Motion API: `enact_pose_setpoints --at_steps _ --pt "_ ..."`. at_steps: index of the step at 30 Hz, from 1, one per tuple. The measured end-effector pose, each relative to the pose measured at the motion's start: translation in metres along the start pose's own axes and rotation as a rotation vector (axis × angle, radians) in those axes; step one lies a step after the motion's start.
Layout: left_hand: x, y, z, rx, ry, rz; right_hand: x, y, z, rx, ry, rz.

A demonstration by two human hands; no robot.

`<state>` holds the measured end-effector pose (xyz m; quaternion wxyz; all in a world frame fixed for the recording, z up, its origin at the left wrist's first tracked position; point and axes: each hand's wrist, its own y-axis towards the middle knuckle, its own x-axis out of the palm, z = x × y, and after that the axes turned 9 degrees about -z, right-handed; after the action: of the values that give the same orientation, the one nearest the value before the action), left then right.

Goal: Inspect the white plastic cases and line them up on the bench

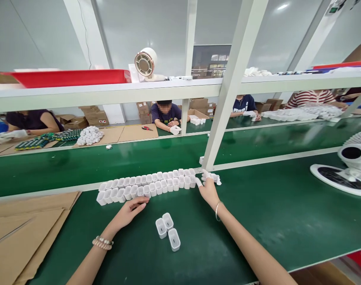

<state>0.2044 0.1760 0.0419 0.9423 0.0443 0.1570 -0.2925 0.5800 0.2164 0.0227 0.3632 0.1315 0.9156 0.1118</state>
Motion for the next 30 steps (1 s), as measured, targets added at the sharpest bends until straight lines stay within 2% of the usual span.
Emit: enact_pose_setpoints --at_steps 2,6,18,21,26,30 --pt "0.000 0.007 -0.004 -0.010 -0.019 -0.001 0.007 -0.002 0.008 0.039 0.051 -0.026" --pt "0.000 0.009 -0.008 0.001 -0.065 0.011 0.018 -0.001 0.007 0.042 0.171 -0.073" --pt "0.000 0.008 -0.011 0.002 -0.020 0.017 0.025 -0.002 0.012 0.001 0.320 -0.104" --pt "0.000 0.007 -0.011 0.003 -0.005 0.016 0.022 -0.003 0.012 -0.001 0.331 -0.082" --pt "-0.001 0.006 -0.014 0.013 -0.019 0.012 0.016 0.009 0.014 0.003 0.336 0.041" --pt "0.004 0.005 -0.009 0.015 -0.011 0.037 0.023 0.019 0.012 0.030 0.393 -0.015"
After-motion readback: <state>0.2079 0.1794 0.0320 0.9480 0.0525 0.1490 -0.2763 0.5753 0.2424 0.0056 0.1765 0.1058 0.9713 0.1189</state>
